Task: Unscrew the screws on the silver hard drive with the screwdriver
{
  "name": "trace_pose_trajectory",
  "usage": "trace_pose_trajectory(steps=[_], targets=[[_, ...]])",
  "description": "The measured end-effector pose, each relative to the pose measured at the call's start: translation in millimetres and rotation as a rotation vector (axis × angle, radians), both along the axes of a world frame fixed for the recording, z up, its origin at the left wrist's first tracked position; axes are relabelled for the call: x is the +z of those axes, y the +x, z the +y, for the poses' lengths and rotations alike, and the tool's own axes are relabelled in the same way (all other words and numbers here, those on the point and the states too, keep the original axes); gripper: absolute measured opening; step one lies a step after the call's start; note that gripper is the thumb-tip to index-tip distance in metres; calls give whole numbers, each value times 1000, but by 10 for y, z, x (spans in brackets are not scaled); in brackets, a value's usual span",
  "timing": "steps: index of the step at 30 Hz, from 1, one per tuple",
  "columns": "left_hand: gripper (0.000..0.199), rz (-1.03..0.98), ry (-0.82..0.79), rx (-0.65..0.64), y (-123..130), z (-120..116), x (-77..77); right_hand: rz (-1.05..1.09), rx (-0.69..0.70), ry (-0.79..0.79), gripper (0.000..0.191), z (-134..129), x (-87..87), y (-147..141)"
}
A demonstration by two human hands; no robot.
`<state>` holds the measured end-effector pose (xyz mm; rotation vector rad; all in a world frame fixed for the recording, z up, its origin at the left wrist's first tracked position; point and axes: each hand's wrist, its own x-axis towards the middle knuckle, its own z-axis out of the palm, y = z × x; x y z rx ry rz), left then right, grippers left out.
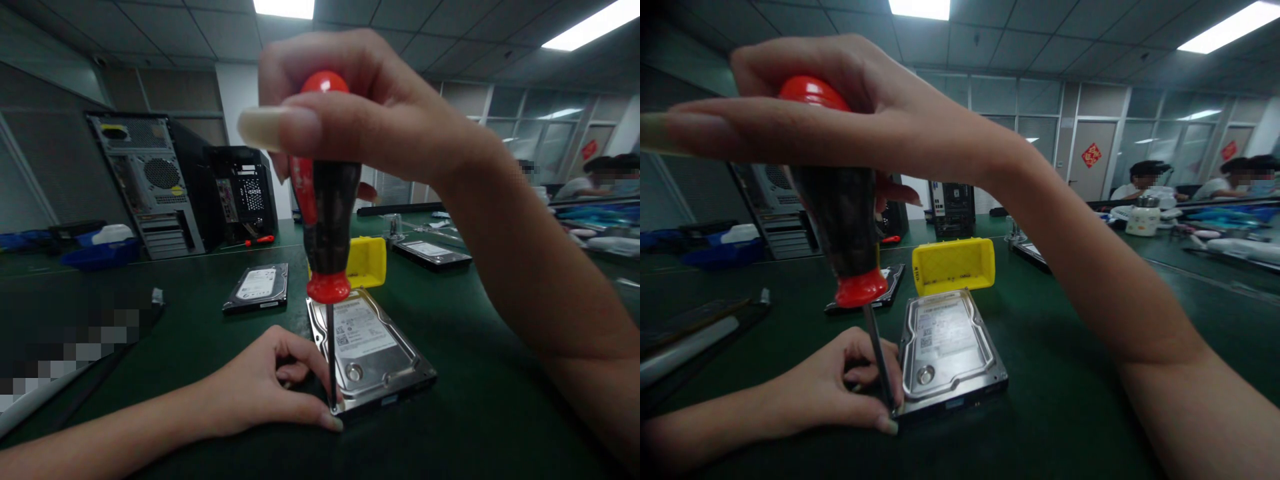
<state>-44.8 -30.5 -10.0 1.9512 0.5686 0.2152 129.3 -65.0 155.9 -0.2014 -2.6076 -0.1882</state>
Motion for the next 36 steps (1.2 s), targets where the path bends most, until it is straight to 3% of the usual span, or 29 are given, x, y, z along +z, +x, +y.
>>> trace_pose_trajectory(steps=[8, 12, 16, 23, 26, 32, 36], targets=[[21, 6, 3, -12, -22, 7, 9, 102, -121, 5, 45, -98, -22, -72], [22, 19, 22, -12, -16, 4, 13, 228, -209, 6, 51, -131, -39, -133], [22, 18, 28, -17, -7, 12, 4, 249, -210, 45, 57, -87, -43, -131], [20, 0, 16, -30, -13, 27, -8, 83, -100, 19, 64, 3, -2, -11], [21, 7, 24, -25, -20, 30, -20, -3, -148, 4, 65, -3, 22, 14], [22, 8, 28, -21, -14, 24, -27, 10, -106, -122, 34, 40, 39, 49], [20, 0, 18, -11, -2, 7, 4, 9, -143, -145, 29, 34, 26, 60]])
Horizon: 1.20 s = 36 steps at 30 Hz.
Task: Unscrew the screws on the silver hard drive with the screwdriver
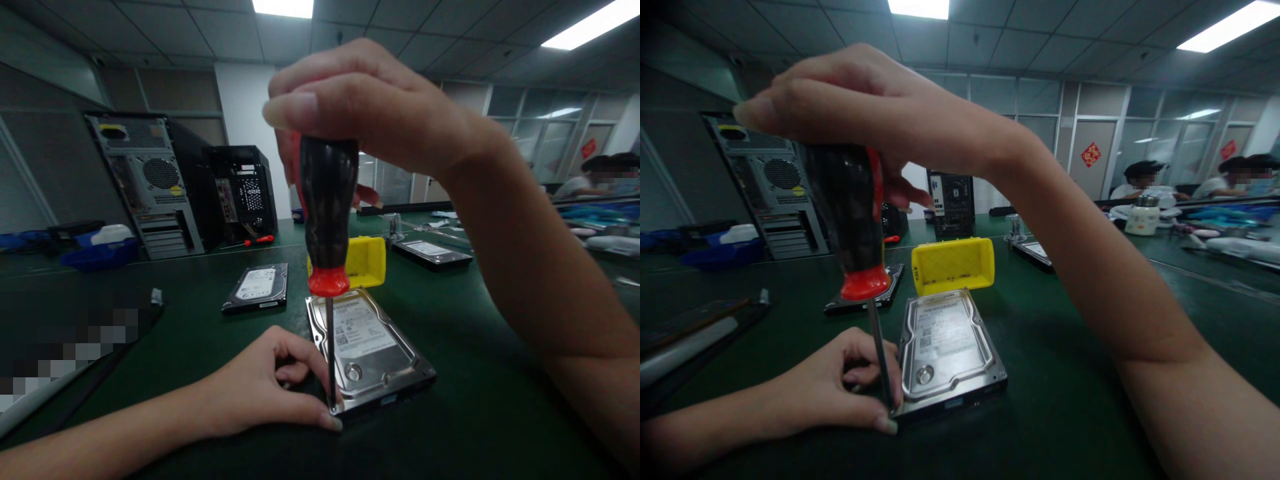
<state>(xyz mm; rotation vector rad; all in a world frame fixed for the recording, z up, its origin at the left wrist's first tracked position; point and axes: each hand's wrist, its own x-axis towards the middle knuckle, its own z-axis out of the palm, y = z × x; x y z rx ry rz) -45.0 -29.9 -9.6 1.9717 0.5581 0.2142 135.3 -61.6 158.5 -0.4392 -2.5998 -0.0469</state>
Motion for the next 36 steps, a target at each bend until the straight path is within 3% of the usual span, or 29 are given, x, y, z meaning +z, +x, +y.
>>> trace_pose_trajectory(steps=[9, 23, 25, 29, 36], targets=[[22, 5, -25, -12, -21, 18, -12, 53, -142, 157, 44, -16, -8, 43], [20, 9, -16, -12, -15, 14, -24, 38, -178, 106, 39, 16, -11, 67], [20, 9, -20, -4, -9, 0, -21, 7, -130, 51, 35, 42, 1, 98], [20, 8, -5, 0, 6, -4, -16, 3, 88, -216, 38, 102, -3, 160], [19, -8, 0, -23, 0, 14, -17, 37, 160, -356, 20, 70, -39, 93]])
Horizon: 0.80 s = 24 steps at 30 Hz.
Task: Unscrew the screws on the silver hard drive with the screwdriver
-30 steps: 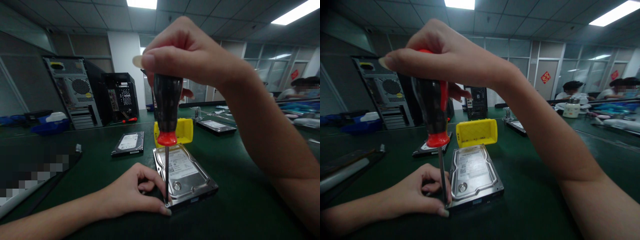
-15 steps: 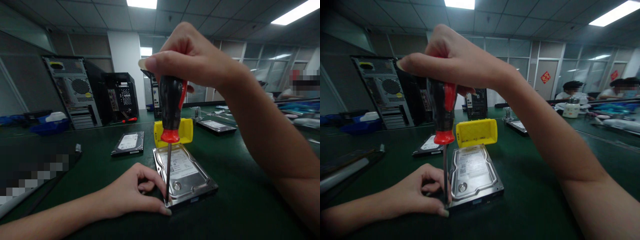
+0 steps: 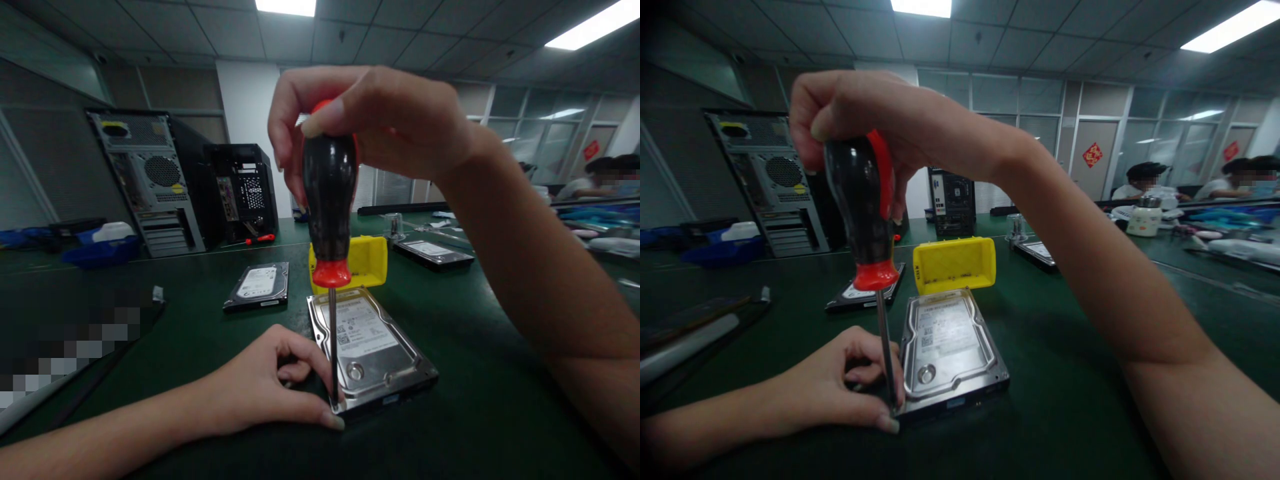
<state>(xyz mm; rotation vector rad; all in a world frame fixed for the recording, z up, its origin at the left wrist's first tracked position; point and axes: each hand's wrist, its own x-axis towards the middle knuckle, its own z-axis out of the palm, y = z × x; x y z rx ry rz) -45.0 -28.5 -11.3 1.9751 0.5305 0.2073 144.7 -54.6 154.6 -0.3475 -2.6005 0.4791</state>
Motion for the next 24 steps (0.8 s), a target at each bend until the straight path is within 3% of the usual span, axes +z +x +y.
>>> trace_pose_trajectory(steps=[10, 16, 24], targets=[[20, 10, -14, 3, -10, -2, -12, -20, -64, 222, 24, 7, 37, -12], [21, 13, -22, 12, -18, -9, -9, -57, -216, 406, 31, -58, 34, -60], [21, 25, -4, 3, -26, 5, -12, -71, -235, 447, 35, -60, 29, -48]])
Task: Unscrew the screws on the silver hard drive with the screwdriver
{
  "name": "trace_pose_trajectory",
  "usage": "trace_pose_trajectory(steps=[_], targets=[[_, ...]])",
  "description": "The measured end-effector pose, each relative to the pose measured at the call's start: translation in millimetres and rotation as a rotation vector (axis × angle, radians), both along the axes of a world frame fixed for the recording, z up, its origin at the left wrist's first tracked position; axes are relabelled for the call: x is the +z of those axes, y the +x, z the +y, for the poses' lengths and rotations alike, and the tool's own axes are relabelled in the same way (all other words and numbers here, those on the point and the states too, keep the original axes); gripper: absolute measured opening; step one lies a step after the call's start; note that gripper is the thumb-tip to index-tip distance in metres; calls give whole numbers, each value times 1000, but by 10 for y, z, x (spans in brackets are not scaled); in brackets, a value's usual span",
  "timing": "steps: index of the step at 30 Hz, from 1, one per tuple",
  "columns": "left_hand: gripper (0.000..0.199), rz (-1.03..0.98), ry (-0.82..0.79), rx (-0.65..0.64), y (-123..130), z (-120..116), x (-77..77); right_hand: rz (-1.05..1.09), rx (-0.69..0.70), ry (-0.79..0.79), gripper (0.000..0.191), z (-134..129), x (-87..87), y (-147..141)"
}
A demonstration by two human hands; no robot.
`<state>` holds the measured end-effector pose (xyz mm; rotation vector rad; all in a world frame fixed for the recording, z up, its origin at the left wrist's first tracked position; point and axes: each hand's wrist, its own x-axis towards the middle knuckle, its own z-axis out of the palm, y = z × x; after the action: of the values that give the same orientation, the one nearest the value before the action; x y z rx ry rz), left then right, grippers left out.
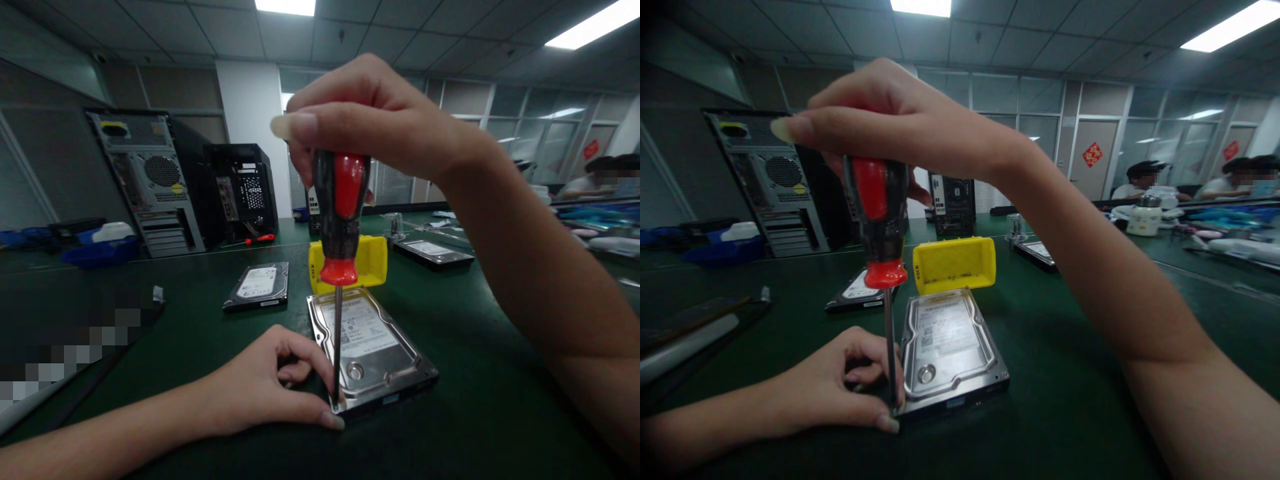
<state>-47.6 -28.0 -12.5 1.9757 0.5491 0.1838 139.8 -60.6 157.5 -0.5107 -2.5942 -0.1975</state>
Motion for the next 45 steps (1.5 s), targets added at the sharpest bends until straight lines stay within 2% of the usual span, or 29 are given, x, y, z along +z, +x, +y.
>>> trace_pose_trajectory(steps=[11, 18, 25, 30, 36, 45], targets=[[25, 10, -9, -9, -4, -8, 2, 93, 3, 17, 34, 3, -30, -37], [25, 28, 9, 15, -6, -9, 12, 76, 20, 28, 37, 27, -48, -17], [38, 24, 35, 29, -6, -35, 84, 66, -23, -31, 38, 14, -35, -9], [37, 38, 28, 20, 5, -52, 127, 73, 62, -46, 37, 64, -10, 24], [38, 25, 52, 21, 8, -27, 70, 64, 44, -145, 32, 62, 3, 17], [38, 35, 30, 17, 15, -35, 106, 6, -3, -91, 33, 28, -9, 41]])
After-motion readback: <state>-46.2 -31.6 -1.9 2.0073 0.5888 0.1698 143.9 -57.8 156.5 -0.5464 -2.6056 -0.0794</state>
